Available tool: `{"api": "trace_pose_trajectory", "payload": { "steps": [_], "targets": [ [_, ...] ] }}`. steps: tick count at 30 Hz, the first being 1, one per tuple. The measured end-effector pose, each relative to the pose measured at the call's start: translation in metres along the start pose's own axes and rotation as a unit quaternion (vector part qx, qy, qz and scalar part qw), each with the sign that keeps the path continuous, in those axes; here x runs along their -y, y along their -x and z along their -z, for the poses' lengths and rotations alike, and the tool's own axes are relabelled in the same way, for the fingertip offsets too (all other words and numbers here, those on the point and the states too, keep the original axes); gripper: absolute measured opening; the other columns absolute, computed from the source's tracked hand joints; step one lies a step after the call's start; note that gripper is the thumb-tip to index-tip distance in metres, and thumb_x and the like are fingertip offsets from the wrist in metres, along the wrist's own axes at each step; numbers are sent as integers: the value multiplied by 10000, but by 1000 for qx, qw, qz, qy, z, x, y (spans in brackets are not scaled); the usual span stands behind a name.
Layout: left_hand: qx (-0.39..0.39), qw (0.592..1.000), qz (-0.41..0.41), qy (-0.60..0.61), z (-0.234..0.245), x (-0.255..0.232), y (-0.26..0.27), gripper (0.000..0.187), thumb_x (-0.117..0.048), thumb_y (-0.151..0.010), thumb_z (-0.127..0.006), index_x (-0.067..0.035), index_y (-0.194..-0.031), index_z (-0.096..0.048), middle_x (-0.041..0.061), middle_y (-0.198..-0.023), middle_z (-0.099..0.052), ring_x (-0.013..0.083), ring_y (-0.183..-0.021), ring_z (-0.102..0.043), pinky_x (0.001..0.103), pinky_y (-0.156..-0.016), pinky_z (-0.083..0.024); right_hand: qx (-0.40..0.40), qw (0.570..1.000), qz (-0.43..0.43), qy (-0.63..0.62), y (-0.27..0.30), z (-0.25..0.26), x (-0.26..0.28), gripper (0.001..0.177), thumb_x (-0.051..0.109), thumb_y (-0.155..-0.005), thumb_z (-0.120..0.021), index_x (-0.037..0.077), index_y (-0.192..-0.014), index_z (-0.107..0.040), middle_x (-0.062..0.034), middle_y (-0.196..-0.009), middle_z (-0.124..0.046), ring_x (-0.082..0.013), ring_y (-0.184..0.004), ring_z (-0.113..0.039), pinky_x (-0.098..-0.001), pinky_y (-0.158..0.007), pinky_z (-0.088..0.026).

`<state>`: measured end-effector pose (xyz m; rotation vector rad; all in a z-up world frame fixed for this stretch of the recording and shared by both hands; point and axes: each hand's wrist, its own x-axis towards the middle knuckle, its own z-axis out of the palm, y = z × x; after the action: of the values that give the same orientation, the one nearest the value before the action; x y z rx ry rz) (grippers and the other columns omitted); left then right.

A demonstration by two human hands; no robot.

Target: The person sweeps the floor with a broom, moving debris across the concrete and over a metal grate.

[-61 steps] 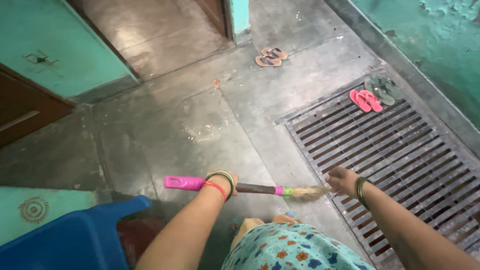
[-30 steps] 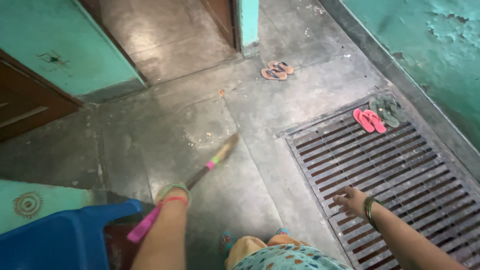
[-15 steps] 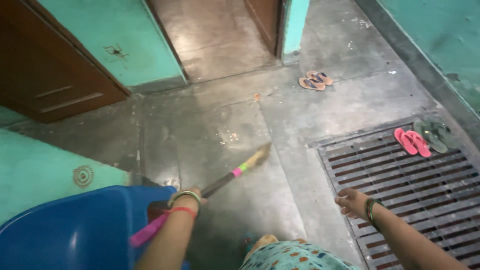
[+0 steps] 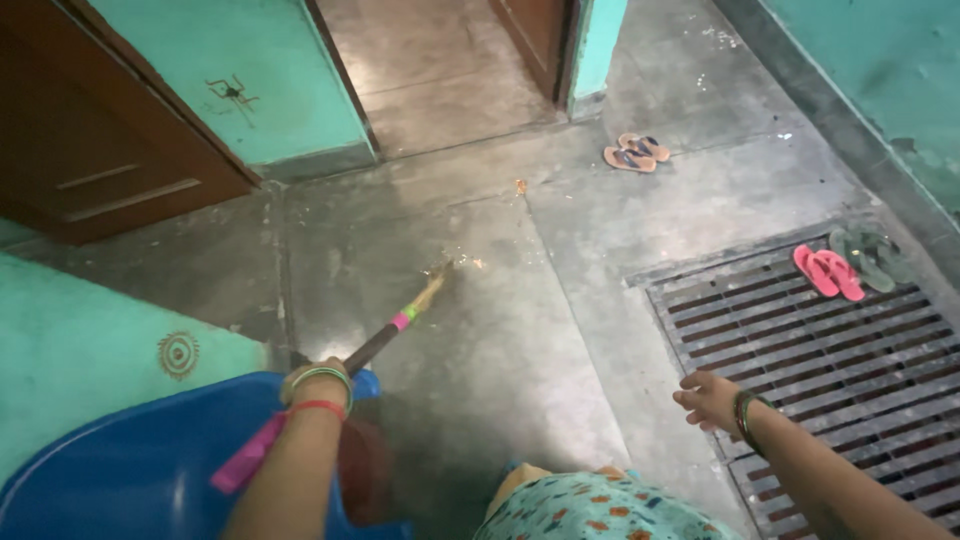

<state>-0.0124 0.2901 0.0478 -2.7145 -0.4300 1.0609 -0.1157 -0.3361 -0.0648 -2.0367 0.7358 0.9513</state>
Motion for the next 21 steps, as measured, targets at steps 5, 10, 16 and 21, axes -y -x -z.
{"api": "trace_pose_trajectory", "payload": {
  "steps": [5,10,16,21],
  "targets": [
    [25,999,-25,-1,10,27,-2,574,-486,-976,-636,-232,-1474,-505,77,-1441,-622,298,-1345,-592,464,-1097,-495,14,999,17,-34,-22,-25,18,580,326,-898,-719,69,-1395,-565,-169,-1140,-763,-244,-901,-757,-386,-746,-631],
    [65,995,-74,-15,-3,6,1,659,-535,-949,-674,-203,-1491,-499,85,-1486,-571,298,-1366,-559,464,-1107,-475,7,998,51,32,-10,-45,64,565,349,-916,-699,60,-1384,-569,-168,-1128,-775,-212,-911,-769,-356,-755,-639],
    [122,992,-22,2,-2,19,-24,593,-497,-922,-752,-199,-1416,-613,59,-1489,-572,281,-1371,-566,460,-1100,-484,9,997,73,30,7,-55,96,571,355,-901,-698,75,-1381,-568,-129,-1105,-775,-197,-898,-778,-349,-755,-643],
    [34,999,19,-10,2,62,-36,382,-295,-983,-675,-212,-1355,-697,50,-1425,-644,280,-1309,-642,452,-1029,-558,-2,999,50,15,-1,-49,83,562,339,-902,-706,61,-1376,-587,-159,-1074,-791,-224,-874,-763,-357,-729,-636]
  ]
}}
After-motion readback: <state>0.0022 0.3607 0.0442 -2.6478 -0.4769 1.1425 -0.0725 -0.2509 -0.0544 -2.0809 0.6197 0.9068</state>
